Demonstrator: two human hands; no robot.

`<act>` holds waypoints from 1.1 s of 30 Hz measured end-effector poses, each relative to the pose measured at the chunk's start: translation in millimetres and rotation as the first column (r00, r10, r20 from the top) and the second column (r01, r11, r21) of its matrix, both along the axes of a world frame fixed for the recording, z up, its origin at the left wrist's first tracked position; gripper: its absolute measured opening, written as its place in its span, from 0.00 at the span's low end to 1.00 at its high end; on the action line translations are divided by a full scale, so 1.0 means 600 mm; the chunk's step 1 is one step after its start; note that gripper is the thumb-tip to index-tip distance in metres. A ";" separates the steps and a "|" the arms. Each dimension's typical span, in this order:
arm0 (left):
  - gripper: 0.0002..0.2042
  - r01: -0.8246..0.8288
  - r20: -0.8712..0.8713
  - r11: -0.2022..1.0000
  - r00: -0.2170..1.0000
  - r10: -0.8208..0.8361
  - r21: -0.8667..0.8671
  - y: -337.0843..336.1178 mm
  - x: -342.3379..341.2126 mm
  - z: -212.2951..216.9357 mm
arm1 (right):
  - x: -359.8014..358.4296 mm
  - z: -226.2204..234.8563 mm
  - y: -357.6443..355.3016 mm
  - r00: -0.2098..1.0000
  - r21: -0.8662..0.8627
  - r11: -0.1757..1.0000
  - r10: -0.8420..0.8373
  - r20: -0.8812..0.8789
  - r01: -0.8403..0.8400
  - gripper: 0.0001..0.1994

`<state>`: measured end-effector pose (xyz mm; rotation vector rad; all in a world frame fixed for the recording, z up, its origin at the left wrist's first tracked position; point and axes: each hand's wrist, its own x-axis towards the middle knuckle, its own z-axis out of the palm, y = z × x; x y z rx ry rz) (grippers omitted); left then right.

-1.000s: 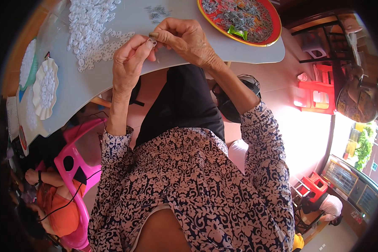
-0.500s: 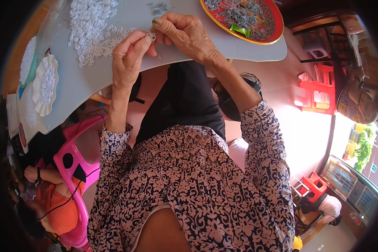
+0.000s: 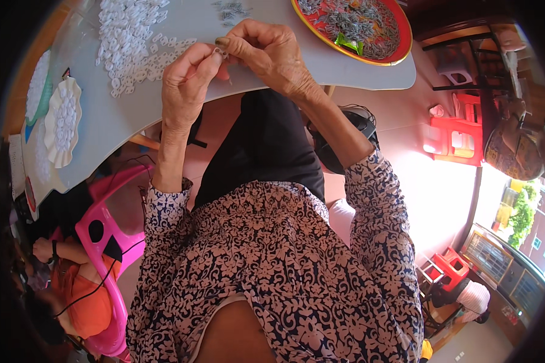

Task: Assembling small white plastic components by hand at a table.

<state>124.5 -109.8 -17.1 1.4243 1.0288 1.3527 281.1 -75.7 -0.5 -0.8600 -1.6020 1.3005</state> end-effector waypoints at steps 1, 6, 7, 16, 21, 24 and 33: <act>0.06 -0.003 -0.025 1.000 1.000 0.003 0.016 -0.002 0.001 0.005 | 0.000 0.002 -0.001 1.000 -0.004 1.000 0.001 0.000 -0.001 0.11; 0.06 0.006 -0.072 1.000 0.997 -0.004 0.022 -0.004 -0.003 0.009 | 0.000 0.001 0.001 0.985 0.151 0.988 -0.049 0.165 0.024 0.12; 0.06 0.012 -0.048 1.000 0.999 -0.012 0.004 -0.003 -0.002 0.007 | 0.003 0.003 0.002 0.985 0.155 0.988 -0.051 0.166 0.025 0.12; 0.06 0.031 0.007 1.000 1.000 -0.031 0.004 -0.005 -0.001 0.004 | 0.010 0.014 0.001 0.996 -0.030 0.999 0.048 0.077 -0.045 0.11; 0.06 0.048 -0.013 0.999 0.999 -0.048 0.007 -0.002 -0.003 0.003 | 0.012 0.004 0.002 0.998 -0.021 0.999 0.049 0.046 -0.048 0.11; 0.06 0.038 -0.070 0.998 0.997 -0.035 0.046 -0.002 -0.005 0.005 | 0.006 0.005 0.003 0.998 -0.013 0.998 0.068 -0.011 -0.068 0.10; 0.05 -0.018 0.063 1.000 0.998 0.020 -0.021 -0.008 0.003 0.008 | -0.004 0.011 -0.007 0.998 0.002 1.000 -0.027 0.062 0.026 0.08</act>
